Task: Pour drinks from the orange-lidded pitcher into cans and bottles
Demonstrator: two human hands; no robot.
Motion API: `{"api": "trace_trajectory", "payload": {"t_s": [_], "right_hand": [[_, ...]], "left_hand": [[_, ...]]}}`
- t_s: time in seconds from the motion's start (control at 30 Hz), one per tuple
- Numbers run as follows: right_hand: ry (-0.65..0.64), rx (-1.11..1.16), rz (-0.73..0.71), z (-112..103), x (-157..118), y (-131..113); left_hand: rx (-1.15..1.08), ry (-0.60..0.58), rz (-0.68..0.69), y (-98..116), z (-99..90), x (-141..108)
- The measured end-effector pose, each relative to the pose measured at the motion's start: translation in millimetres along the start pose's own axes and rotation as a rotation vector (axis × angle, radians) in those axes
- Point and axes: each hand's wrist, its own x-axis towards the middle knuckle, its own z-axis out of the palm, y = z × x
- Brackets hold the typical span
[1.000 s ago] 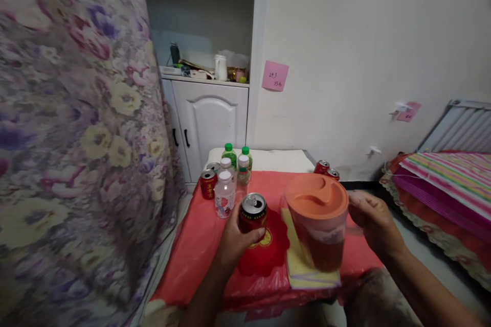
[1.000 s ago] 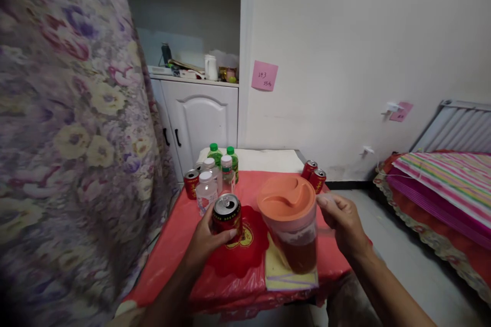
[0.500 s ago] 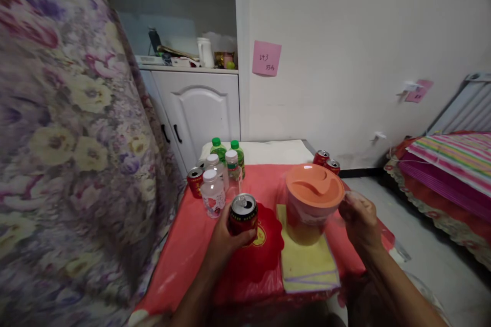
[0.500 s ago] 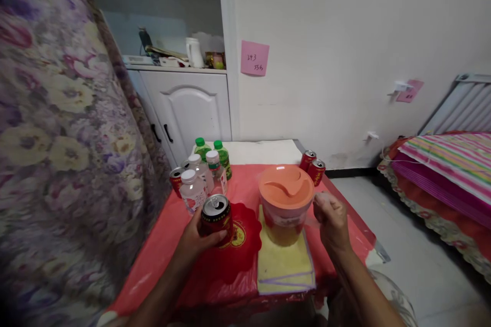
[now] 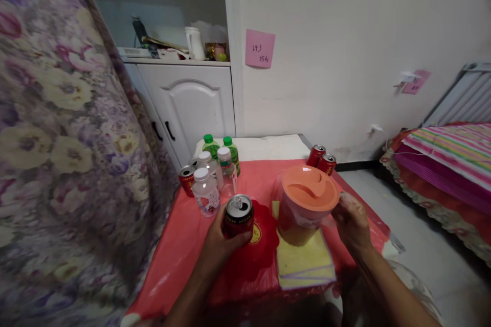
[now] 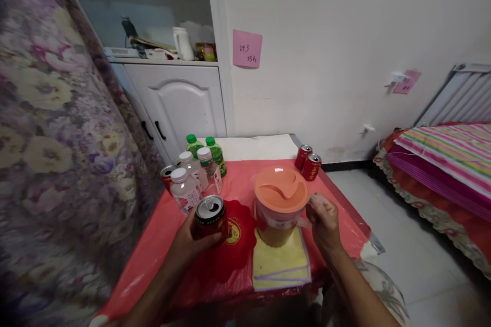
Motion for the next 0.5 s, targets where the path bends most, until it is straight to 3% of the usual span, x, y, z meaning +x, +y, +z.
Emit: {"api": "trace_trajectory", "payload": {"t_s": [0.5], "right_hand": [[-0.009, 0.022, -0.006, -5.8, 0.5, 7.7]], "left_hand": [[0.011, 0.000, -0.002, 0.4, -3.0, -4.0]]}}
